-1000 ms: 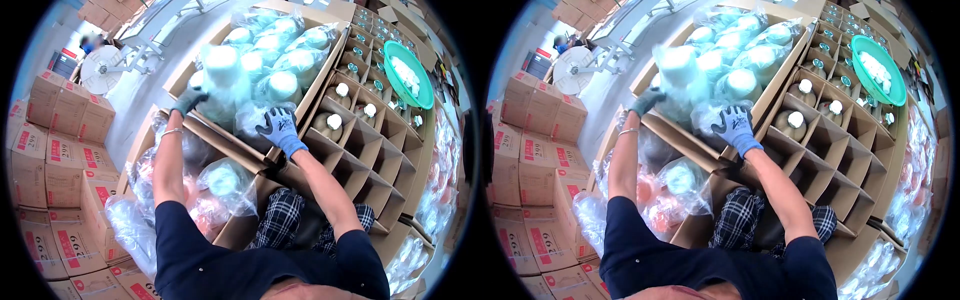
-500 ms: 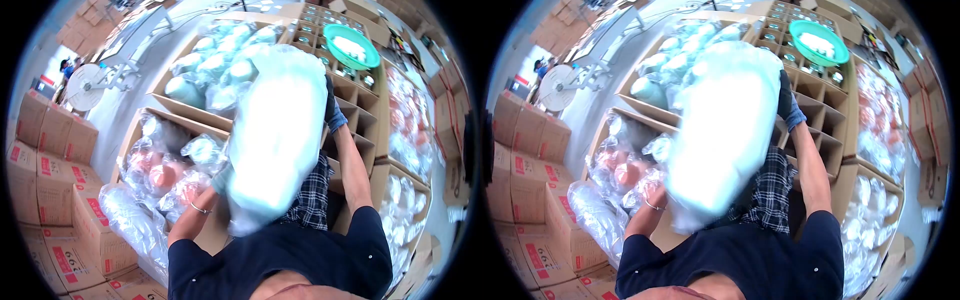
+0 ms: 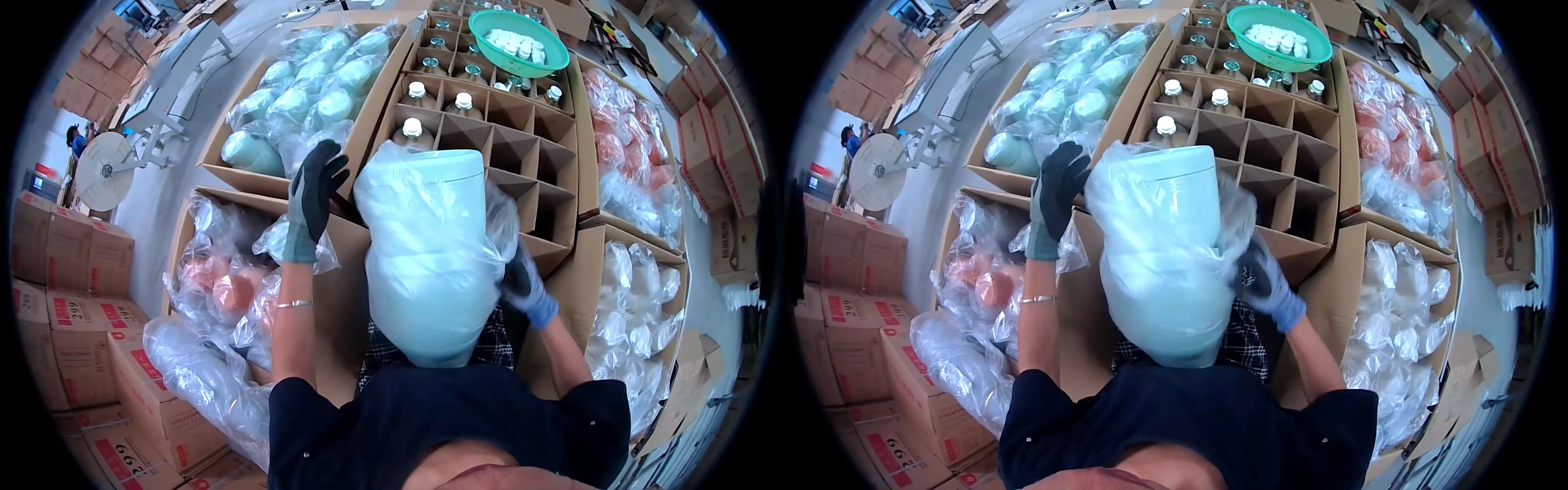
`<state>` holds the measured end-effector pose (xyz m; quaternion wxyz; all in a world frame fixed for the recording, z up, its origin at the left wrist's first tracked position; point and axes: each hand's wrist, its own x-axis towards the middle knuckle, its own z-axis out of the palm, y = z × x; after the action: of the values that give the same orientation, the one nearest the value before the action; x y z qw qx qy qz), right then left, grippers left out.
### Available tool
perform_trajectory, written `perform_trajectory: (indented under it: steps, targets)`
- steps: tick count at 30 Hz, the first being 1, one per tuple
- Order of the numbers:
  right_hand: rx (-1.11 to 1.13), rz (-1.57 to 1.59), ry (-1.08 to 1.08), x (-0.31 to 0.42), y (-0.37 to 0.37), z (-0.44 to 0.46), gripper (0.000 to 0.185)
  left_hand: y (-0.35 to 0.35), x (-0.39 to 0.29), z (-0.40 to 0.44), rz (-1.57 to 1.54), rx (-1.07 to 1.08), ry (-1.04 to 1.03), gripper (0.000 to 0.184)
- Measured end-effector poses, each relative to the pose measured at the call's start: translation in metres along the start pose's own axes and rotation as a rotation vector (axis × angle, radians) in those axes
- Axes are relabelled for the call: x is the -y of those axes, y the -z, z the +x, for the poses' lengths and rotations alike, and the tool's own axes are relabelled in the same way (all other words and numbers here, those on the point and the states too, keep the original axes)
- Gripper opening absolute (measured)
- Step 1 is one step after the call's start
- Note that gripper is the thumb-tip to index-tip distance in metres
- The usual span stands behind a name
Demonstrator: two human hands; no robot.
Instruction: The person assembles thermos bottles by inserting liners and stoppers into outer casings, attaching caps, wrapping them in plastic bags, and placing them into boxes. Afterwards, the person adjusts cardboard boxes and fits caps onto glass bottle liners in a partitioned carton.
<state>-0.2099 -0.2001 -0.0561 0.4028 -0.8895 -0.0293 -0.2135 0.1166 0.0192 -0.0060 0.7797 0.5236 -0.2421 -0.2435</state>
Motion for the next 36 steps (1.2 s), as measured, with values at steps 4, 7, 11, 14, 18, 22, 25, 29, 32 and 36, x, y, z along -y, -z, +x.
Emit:
perform_trajectory:
  steps: [4,7,11,14,18,22,25,29,32,36]
  targets:
    - [0.223,0.072,-0.144,0.002,-0.014,-0.08,0.055,0.005,0.04,0.056,0.023,0.272,-0.082,0.05]
    - [0.155,0.333,-0.408,-0.026,0.013,-0.104,0.042,-0.064,0.022,0.047,-0.085,0.363,-0.11,0.054]
    - [-0.36,0.164,-0.501,-0.023,0.097,0.011,0.029,-0.057,0.043,-0.001,0.022,0.313,0.208,0.066]
    - [-0.262,0.143,-0.164,0.05,0.109,0.121,0.031,-0.043,0.055,0.006,0.058,0.346,0.368,0.075]
    - [-0.042,-0.135,0.157,0.079,0.057,0.174,0.055,-0.107,0.008,0.036,-0.337,0.14,0.571,0.074]
    - [0.073,0.415,0.129,0.009,0.068,0.18,0.031,-0.076,0.061,0.033,-0.068,0.173,0.112,0.057]
    - [-0.066,0.367,-0.104,-0.012,0.086,0.165,0.034,-0.065,0.015,0.02,0.158,0.148,0.037,0.047]
    - [0.118,0.104,0.268,0.011,0.071,0.199,0.052,-0.065,0.052,0.014,0.112,0.113,0.034,0.048]
    - [-0.054,0.219,-0.328,-0.101,0.07,0.159,0.059,-0.056,0.004,0.001,0.624,0.152,-0.275,0.046]
    - [-0.021,0.407,-0.007,-0.035,0.065,0.195,0.056,-0.03,0.026,-0.011,0.526,-0.053,-0.219,0.043]
